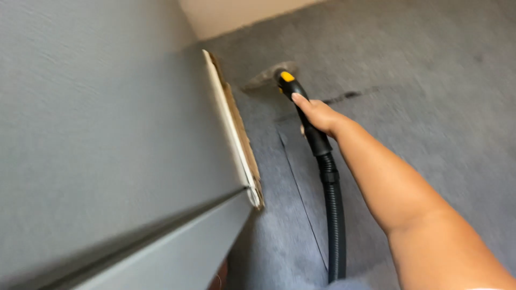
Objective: The recorder is using a carpet cleaner attachment to vacuum and clean a patch of grey carpet.
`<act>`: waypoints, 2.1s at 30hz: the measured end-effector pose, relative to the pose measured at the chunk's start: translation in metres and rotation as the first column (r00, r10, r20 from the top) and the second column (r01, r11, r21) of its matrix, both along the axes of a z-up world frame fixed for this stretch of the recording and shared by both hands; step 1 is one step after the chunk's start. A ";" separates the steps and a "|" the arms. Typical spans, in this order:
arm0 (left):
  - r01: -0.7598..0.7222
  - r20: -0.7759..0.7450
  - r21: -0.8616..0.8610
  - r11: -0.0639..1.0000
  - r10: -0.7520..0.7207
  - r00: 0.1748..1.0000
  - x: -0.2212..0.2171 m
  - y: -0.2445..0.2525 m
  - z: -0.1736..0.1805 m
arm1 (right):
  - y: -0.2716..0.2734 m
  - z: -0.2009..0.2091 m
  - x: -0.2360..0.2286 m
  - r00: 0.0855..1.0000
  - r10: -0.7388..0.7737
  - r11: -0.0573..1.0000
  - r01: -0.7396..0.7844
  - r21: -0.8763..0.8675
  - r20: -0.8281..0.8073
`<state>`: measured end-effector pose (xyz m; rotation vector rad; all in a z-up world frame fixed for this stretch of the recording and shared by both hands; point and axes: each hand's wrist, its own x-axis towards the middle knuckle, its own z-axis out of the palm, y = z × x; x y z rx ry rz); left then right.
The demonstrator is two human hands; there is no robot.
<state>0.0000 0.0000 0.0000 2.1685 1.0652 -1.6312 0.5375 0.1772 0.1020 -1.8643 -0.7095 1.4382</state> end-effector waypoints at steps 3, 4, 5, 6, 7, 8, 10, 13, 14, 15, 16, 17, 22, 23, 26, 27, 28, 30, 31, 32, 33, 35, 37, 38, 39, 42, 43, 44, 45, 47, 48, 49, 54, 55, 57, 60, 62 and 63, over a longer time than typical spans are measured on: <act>0.052 0.008 -0.016 0.998 -0.052 0.999 0.021 0.030 0.000 | -0.035 -0.010 -0.012 1.000 -0.020 1.000 0.020 -0.001 0.009; 0.068 0.007 -0.024 0.997 -0.068 0.998 0.027 0.036 0.005 | -0.049 -0.010 -0.015 0.999 -0.035 0.999 0.035 -0.009 0.008; 0.083 0.006 -0.032 0.996 -0.083 0.997 0.033 0.041 0.010 | -0.063 -0.009 -0.019 0.999 -0.033 0.999 0.032 -0.032 -0.010; 0.102 0.014 -0.036 0.994 -0.101 0.995 0.042 0.050 0.010 | -0.076 -0.008 -0.021 0.999 -0.034 0.998 0.033 -0.050 -0.020; 0.120 0.023 -0.040 0.992 -0.119 0.993 0.044 0.054 0.008 | -0.094 -0.010 -0.031 0.999 -0.052 0.997 0.051 -0.054 -0.011; 0.149 0.036 -0.030 0.988 -0.148 0.988 0.051 0.064 0.006 | -0.108 -0.011 -0.035 0.998 -0.051 0.998 0.051 -0.045 0.022; 0.211 0.055 -0.014 0.977 -0.210 0.976 0.065 0.071 0.010 | -0.140 -0.005 -0.042 0.995 -0.084 0.996 0.086 -0.033 0.061; 0.096 0.048 -0.057 0.994 -0.094 0.994 0.063 0.068 0.014 | -0.191 0.008 -0.061 0.992 -0.126 0.987 0.126 -0.103 0.007; 0.076 0.063 -0.032 0.997 -0.074 0.995 0.065 0.067 0.021 | -0.208 0.013 -0.069 0.988 -0.157 0.980 0.155 -0.124 -0.003; 0.054 0.079 -0.007 0.998 -0.054 0.995 0.067 0.066 0.027 | -0.225 0.017 -0.077 0.982 -0.188 0.972 0.184 -0.144 -0.013; 0.072 0.082 -0.012 0.997 -0.071 0.994 0.067 0.066 0.023 | -0.248 0.006 -0.082 0.979 -0.206 0.968 0.202 -0.149 -0.009; 0.178 0.028 -0.024 0.984 -0.178 0.984 0.066 0.066 0.019 | -0.271 -0.005 -0.087 0.975 -0.223 0.963 0.222 -0.151 0.010; 0.184 0.044 0.025 0.983 -0.185 0.982 0.073 0.058 0.021 | -0.374 0.003 -0.134 0.924 -0.379 0.902 0.382 -0.200 0.053; 0.145 0.065 0.042 0.989 -0.148 0.987 0.078 0.054 0.023 | -0.392 0.011 -0.144 0.907 -0.418 0.879 0.419 -0.228 0.057; 0.066 0.121 0.068 0.995 -0.074 0.990 0.090 0.036 0.023 | -0.453 0.021 -0.182 0.833 -0.549 0.794 0.546 -0.267 0.071; 0.047 0.136 0.071 0.996 -0.056 0.989 0.094 0.028 0.023 | -0.474 0.024 -0.196 0.795 -0.602 0.755 0.599 -0.266 0.079; 0.025 0.153 0.081 0.996 -0.037 0.987 0.099 0.021 0.022 | -0.498 0.022 -0.209 0.769 -0.634 0.727 0.629 -0.275 0.080; -0.029 0.198 0.098 0.995 0.009 0.980 0.114 0.007 0.018 | -0.540 0.017 -0.232 0.710 -0.694 0.666 0.696 -0.270 0.117; 0.004 0.202 0.091 0.996 -0.022 0.979 0.120 -0.002 0.022 | -0.562 0.014 -0.254 0.687 -0.716 0.641 0.718 -0.271 0.124; 0.071 0.249 0.093 0.993 -0.092 0.964 0.128 -0.010 0.026 | -0.580 0.010 -0.268 0.657 -0.735 0.620 0.751 -0.227 0.167; 0.138 0.296 0.097 0.986 -0.161 0.941 0.137 -0.018 0.030 | -0.597 0.005 -0.282 0.625 -0.752 0.598 0.781 -0.181 0.209; 0.221 0.261 0.103 0.970 -0.241 0.935 0.119 -0.012 -0.023 | -0.600 0.005 -0.309 0.485 -0.860 0.459 0.872 -0.172 0.162; 0.297 0.210 0.104 0.949 -0.313 0.926 0.094 -0.005 -0.066 | -0.599 0.007 -0.325 0.335 -0.936 0.312 0.932 -0.184 0.107; 0.327 0.322 0.208 0.922 -0.380 0.867 0.089 -0.001 -0.086 | -0.595 0.010 -0.320 0.270 -0.958 0.253 0.953 -0.169 0.091; 0.338 0.420 0.314 0.887 -0.449 0.788 0.084 0.004 -0.105 | -0.590 0.013 -0.314 0.204 -0.976 0.191 0.969 -0.155 0.075; 0.422 0.359 0.298 0.856 -0.510 0.782 0.090 0.001 -0.094 | -0.575 0.012 -0.274 0.158 -0.982 0.143 0.981 -0.132 0.109; 0.424 0.362 0.293 0.857 -0.510 0.781 0.088 0.001 -0.102 | -0.573 0.014 -0.255 0.155 -0.981 0.140 0.981 -0.133 0.115; 0.420 0.366 0.325 0.847 -0.523 0.770 0.084 0.003 -0.110 | -0.569 0.015 -0.235 0.160 -0.974 0.137 0.979 -0.150 0.158; 0.416 0.369 0.358 0.836 -0.536 0.760 0.079 0.006 -0.119 | -0.564 0.015 -0.215 0.165 -0.966 0.133 0.977 -0.167 0.201; 0.417 0.390 0.400 0.816 -0.563 0.728 0.073 0.006 -0.129 | -0.559 0.020 -0.175 0.179 -0.961 0.143 0.974 -0.174 0.212; 0.418 0.412 0.449 0.790 -0.598 0.688 0.074 0.006 -0.135 | -0.557 0.022 -0.152 0.183 -0.958 0.146 0.974 -0.173 0.221; 0.411 0.415 0.448 0.794 -0.592 0.691 0.078 0.005 -0.134 | -0.559 0.018 -0.129 0.189 -0.956 0.152 0.973 -0.171 0.224; 0.491 0.293 0.442 0.750 -0.639 0.712 0.077 0.004 -0.139 | -0.554 0.022 -0.042 0.182 -0.956 0.135 0.969 -0.205 0.232; 0.493 0.292 0.438 0.751 -0.638 0.713 0.073 0.003 -0.141 | -0.555 0.022 -0.038 0.183 -0.955 0.134 0.968 -0.210 0.234; 0.480 0.320 0.463 0.745 -0.646 0.693 0.071 0.002 -0.145 | -0.559 0.026 -0.028 0.219 -0.957 0.177 0.961 -0.212 0.191; 0.531 0.256 0.456 0.714 -0.677 0.690 0.078 0.003 -0.147 | -0.560 0.018 -0.021 0.242 -0.956 0.219 0.964 -0.148 0.165; 0.493 0.286 0.456 0.741 -0.647 0.707 0.078 0.004 -0.157 | -0.561 0.017 -0.018 0.256 -0.951 0.237 0.963 -0.126 0.171; 0.466 0.310 0.450 0.762 -0.623 0.718 0.071 0.003 -0.161 | -0.563 0.014 -0.021 0.260 -0.949 0.244 0.963 -0.112 0.177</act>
